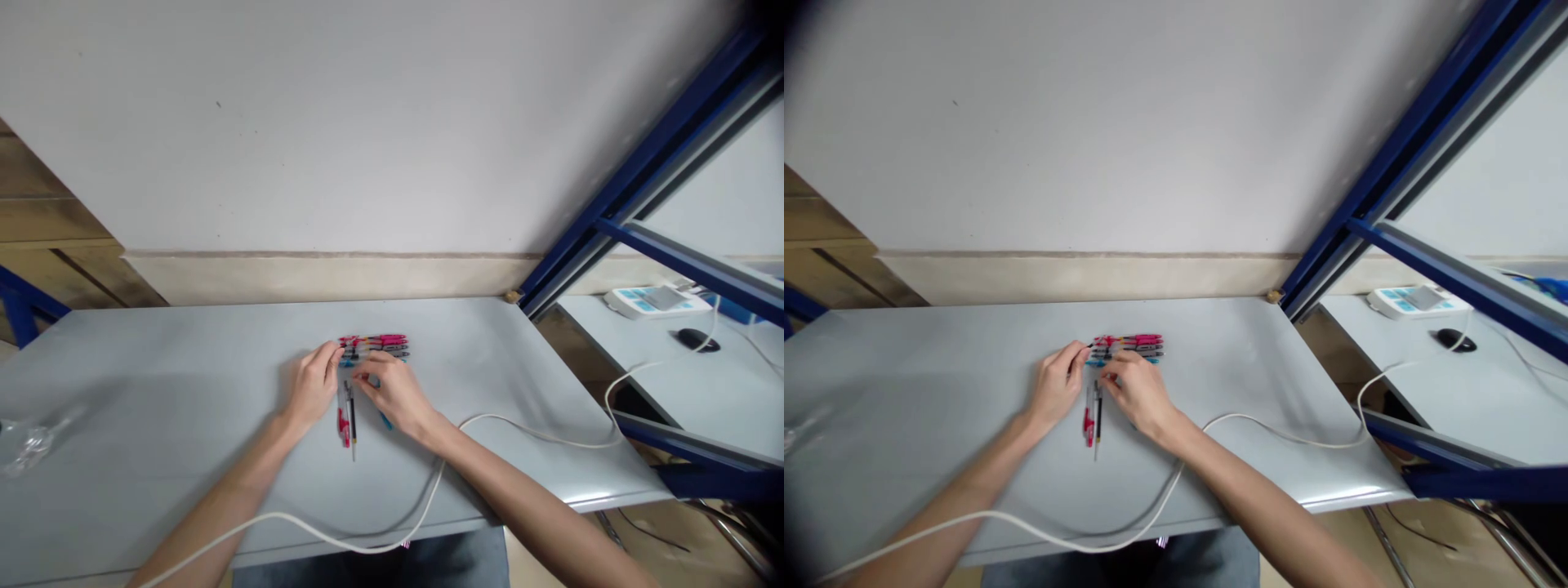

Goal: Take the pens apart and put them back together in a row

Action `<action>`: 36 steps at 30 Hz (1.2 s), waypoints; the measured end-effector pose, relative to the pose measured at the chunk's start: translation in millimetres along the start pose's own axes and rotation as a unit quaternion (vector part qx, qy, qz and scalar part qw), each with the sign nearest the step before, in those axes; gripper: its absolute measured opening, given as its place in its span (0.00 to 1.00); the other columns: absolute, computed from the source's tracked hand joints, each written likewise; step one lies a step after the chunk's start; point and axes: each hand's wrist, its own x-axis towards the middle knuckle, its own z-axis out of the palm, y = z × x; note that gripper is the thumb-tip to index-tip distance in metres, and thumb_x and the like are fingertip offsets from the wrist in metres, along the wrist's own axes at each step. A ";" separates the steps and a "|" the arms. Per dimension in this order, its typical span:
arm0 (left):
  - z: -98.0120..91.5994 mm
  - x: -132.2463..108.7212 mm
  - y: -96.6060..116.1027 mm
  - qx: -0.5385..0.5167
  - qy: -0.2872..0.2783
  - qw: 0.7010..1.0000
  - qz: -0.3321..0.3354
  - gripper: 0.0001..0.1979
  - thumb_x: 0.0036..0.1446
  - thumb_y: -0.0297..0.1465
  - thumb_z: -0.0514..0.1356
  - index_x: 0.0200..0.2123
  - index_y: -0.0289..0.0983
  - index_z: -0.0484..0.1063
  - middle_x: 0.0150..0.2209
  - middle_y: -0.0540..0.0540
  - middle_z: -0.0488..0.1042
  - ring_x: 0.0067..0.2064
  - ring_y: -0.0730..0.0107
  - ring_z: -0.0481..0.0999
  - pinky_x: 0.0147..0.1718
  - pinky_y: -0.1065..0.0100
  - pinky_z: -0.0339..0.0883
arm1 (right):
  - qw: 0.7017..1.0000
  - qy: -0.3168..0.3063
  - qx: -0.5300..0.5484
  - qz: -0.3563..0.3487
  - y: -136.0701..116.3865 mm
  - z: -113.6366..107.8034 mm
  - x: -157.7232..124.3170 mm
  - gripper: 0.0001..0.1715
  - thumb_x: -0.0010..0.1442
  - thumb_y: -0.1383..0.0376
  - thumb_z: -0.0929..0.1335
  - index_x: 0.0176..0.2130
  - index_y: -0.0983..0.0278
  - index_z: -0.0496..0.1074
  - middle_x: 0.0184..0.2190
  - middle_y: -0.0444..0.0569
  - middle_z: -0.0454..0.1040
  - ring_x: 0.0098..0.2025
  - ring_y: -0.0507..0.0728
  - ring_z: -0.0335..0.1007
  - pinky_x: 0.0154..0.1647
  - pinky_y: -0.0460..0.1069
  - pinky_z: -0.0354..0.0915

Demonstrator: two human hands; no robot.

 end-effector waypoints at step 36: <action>-1.7 3.1 -1.1 0.031 0.028 0.993 0.110 0.11 0.69 0.29 0.56 0.37 0.37 0.77 0.32 0.48 0.75 0.37 0.67 0.71 0.36 0.67 0.63 | 0.908 0.164 0.362 0.134 23.0 -18.2 9.5 0.15 0.56 0.60 0.76 0.41 0.63 0.73 0.35 0.51 0.83 0.41 0.59 0.80 0.46 0.52 0.71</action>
